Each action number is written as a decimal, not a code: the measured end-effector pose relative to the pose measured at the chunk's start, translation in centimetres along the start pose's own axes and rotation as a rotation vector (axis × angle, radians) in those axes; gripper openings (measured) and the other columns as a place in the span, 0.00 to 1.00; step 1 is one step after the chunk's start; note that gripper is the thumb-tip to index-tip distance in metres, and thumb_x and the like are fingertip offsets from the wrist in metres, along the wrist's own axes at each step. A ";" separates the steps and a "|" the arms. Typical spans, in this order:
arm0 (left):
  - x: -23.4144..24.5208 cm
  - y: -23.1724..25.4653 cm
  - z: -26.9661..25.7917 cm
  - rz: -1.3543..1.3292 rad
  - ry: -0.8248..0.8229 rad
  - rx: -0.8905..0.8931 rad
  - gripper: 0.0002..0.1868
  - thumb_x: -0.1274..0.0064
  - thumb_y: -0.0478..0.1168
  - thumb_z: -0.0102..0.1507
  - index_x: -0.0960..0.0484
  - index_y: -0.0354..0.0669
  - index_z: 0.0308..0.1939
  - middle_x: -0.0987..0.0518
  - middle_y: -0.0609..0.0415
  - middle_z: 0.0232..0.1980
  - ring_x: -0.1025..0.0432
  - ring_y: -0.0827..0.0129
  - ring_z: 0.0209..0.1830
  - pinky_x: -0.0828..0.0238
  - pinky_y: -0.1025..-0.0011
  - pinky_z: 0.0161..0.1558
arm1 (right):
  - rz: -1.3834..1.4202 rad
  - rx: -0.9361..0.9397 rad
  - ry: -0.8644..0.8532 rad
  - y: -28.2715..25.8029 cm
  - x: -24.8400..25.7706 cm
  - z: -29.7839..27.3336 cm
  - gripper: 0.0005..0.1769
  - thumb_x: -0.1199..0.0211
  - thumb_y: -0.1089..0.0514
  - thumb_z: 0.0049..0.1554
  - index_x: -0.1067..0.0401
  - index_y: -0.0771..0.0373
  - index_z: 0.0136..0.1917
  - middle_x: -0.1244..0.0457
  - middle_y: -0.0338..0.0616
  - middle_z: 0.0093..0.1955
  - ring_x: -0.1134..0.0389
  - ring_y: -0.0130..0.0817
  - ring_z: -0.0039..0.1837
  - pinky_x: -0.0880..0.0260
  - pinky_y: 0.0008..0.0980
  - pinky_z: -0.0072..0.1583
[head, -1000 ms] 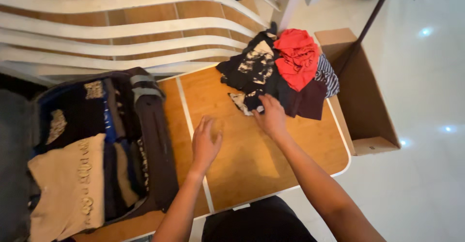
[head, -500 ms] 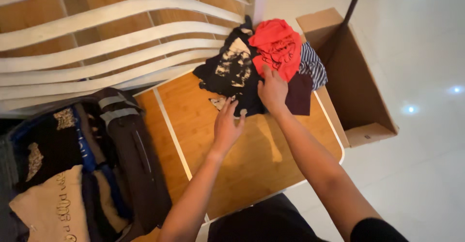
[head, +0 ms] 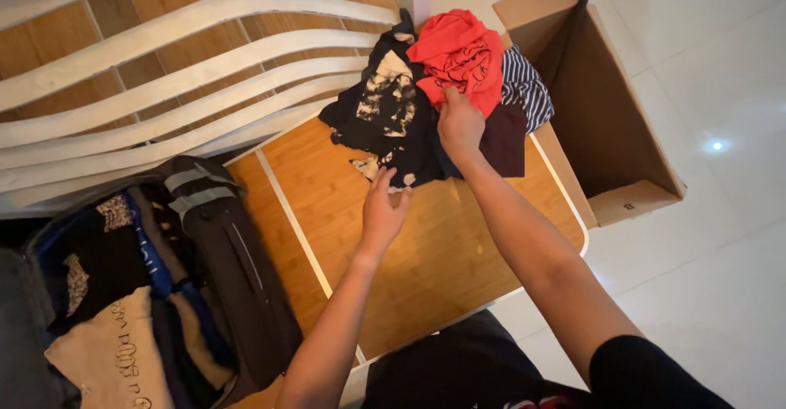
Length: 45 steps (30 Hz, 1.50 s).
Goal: The person folds several shirts by hand on a small wooden table and places them into an open suitcase.
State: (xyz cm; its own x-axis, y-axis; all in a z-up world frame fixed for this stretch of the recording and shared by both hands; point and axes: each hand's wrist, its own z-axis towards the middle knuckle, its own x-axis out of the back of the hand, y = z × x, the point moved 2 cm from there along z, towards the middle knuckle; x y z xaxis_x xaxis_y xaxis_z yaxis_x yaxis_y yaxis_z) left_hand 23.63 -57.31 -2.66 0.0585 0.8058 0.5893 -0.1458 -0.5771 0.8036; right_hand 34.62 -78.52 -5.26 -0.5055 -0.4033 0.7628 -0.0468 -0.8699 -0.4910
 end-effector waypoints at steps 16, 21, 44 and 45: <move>-2.2 -3.3 1.0 -1.076 -0.160 0.747 0.39 0.61 0.67 0.68 0.29 0.39 0.68 0.23 0.48 0.65 0.25 0.58 0.59 0.28 0.58 0.55 | 0.462 0.142 -0.072 -9.1 9.7 -8.8 0.13 0.40 0.66 0.61 0.29 0.62 0.60 0.36 0.53 0.46 0.30 0.53 0.48 0.30 0.45 0.48; 0.2 -2.7 -2.4 -1.285 -0.254 0.719 0.39 0.65 0.69 0.64 0.32 0.50 0.70 0.25 0.53 0.66 0.27 0.62 0.61 0.29 0.55 0.55 | 0.494 0.248 -0.242 -11.1 10.8 -16.4 0.15 0.38 0.66 0.57 0.28 0.61 0.59 0.34 0.49 0.48 0.29 0.50 0.47 0.29 0.42 0.46; 2.0 -20.0 -27.5 -1.162 -0.126 1.090 0.24 0.63 0.45 0.65 0.25 0.52 0.64 0.20 0.53 0.58 0.22 0.57 0.52 0.18 0.52 0.43 | 0.436 0.236 -0.974 -15.6 11.2 -36.0 0.22 0.34 0.54 0.52 0.26 0.56 0.60 0.30 0.49 0.44 0.27 0.49 0.46 0.27 0.46 0.47; 2.0 -20.4 -27.9 -1.165 -0.123 1.091 0.24 0.63 0.45 0.65 0.25 0.52 0.64 0.20 0.53 0.58 0.22 0.57 0.52 0.18 0.52 0.43 | 0.460 0.250 -0.895 -15.4 11.3 -36.1 0.22 0.33 0.54 0.52 0.26 0.56 0.61 0.30 0.50 0.46 0.27 0.49 0.47 0.27 0.45 0.47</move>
State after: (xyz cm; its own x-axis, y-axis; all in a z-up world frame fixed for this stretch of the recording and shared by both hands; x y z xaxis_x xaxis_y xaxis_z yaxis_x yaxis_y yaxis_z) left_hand -0.82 -40.20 -20.23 -0.2886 0.8700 -0.3997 0.7725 0.4582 0.4396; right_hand -1.45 -59.46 -4.23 0.4005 -0.6861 0.6073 0.2207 -0.5710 -0.7907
